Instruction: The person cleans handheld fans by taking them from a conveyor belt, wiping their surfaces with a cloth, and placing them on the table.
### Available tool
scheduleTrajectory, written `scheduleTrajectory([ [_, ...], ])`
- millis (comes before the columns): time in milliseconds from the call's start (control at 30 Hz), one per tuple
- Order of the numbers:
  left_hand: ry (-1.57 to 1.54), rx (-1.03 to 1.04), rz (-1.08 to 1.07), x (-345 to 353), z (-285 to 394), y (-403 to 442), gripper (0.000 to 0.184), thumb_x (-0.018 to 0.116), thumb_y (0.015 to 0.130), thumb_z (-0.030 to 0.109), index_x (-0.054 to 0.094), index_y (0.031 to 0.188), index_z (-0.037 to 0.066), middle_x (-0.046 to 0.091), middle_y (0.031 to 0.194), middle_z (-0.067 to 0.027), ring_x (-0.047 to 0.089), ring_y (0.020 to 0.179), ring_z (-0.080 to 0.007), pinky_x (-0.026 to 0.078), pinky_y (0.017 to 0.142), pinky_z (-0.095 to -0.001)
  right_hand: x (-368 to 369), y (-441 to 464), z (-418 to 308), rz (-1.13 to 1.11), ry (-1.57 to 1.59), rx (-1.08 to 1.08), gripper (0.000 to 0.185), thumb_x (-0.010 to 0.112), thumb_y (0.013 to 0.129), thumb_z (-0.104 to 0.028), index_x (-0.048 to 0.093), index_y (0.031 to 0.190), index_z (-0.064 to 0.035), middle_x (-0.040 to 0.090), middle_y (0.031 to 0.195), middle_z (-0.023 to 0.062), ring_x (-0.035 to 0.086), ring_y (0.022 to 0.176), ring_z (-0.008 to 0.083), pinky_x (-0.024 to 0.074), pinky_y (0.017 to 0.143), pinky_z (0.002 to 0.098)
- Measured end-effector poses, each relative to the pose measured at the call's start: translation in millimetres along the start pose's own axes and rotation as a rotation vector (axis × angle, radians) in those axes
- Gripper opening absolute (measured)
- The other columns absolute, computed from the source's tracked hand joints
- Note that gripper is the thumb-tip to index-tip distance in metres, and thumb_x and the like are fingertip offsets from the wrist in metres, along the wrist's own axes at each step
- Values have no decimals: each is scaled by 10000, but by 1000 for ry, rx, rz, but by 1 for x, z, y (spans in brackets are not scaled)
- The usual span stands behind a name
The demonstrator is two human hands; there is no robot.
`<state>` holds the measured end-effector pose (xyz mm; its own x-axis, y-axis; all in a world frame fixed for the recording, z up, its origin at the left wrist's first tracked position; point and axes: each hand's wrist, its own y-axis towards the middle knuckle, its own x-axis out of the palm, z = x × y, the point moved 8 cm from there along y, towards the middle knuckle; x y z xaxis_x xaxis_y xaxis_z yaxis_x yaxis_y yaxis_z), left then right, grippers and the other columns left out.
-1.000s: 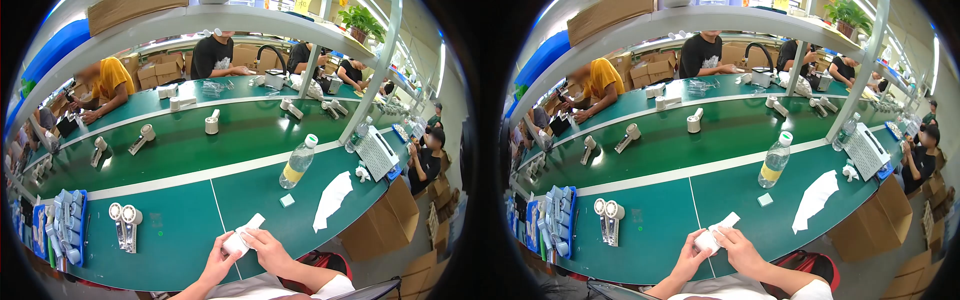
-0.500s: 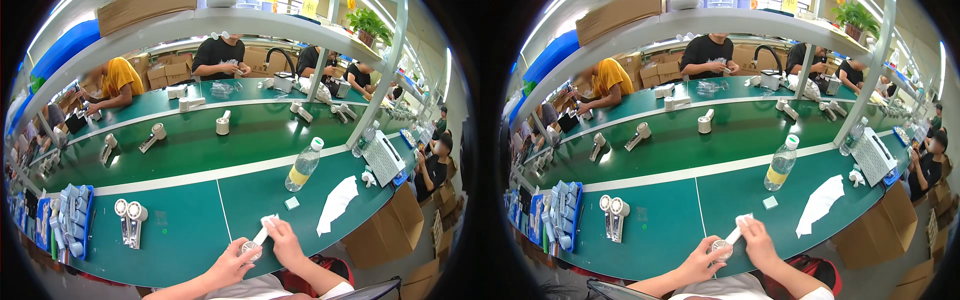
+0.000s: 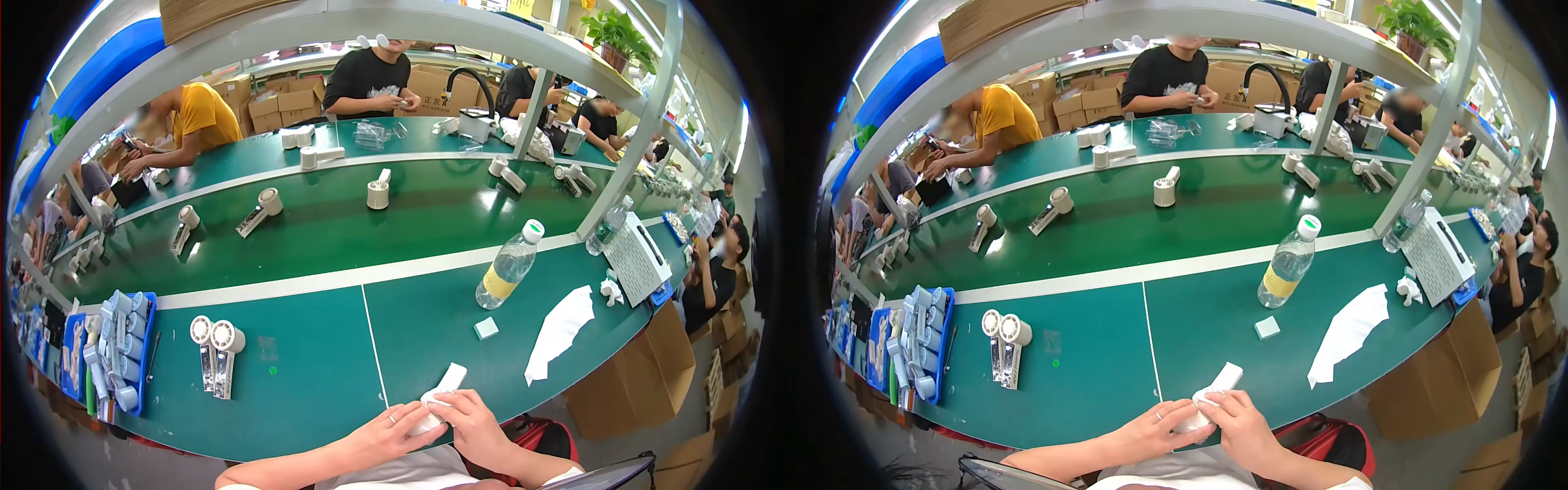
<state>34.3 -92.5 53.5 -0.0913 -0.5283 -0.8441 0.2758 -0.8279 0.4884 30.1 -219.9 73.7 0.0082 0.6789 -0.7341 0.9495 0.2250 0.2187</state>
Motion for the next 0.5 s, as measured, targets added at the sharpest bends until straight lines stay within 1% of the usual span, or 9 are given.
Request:
scheduleTrajectory([
  [33,-11,-1,-9,1,0,0,581,615,806,38,540,1367,172,522,1241,-170,549,1184,-309,490,985,-402,1,0,1,19,-62,-24,573,568,675,142,657,1200,-70,617,1223,139,560,1094,374,493,945,424],
  [67,70,44,-33,3,3,-1,565,592,818,60,545,1368,180,527,1214,-168,553,1179,-304,497,979,-396,4,-2,3,37,-118,-36,585,582,656,135,656,1202,-63,612,1227,154,558,1108,383,492,954,430],
  [100,135,90,-64,5,8,-2,551,569,830,82,549,1370,188,533,1186,-167,557,1174,-299,503,972,-389,4,0,10,75,-239,-44,575,591,646,110,647,1202,-23,599,1238,186,549,1135,407,489,973,446],
  [167,141,106,-93,5,10,2,556,565,818,101,553,1367,187,531,1186,-168,572,1140,-311,493,981,-384,1,5,36,166,-358,-20,533,559,689,95,621,1215,34,589,1251,206,541,1147,422,487,979,456],
  [267,66,80,-134,4,9,8,576,617,776,33,563,1337,155,528,1197,-170,564,1142,-317,496,965,-382,-9,15,50,218,-238,38,516,534,729,133,627,1216,-11,600,1221,176,560,1116,390,499,933,443],
  [300,78,63,-121,4,9,6,570,624,790,20,568,1337,172,529,1210,-154,559,1170,-301,495,975,-375,-7,14,52,229,-241,45,522,555,728,127,626,1224,-18,597,1241,169,555,1112,390,500,941,434],
  [367,124,65,-88,11,11,3,555,623,814,5,581,1333,197,529,1224,-140,555,1187,-277,506,970,-364,0,8,47,231,-382,15,532,603,722,81,606,1248,-1,574,1285,162,552,1119,373,519,925,421],
  [467,125,49,-97,12,10,2,568,627,816,-15,593,1328,228,527,1244,-129,557,1185,-266,522,958,-348,11,-7,22,162,-312,-6,542,607,726,80,603,1262,-3,558,1322,139,546,1130,364,523,929,421],
  [500,115,57,-101,14,11,3,568,627,816,-15,593,1328,228,527,1244,-129,557,1185,-266,522,958,-348,12,-11,11,124,-218,-6,564,622,704,94,604,1261,1,554,1324,125,539,1137,355,528,928,420],
])
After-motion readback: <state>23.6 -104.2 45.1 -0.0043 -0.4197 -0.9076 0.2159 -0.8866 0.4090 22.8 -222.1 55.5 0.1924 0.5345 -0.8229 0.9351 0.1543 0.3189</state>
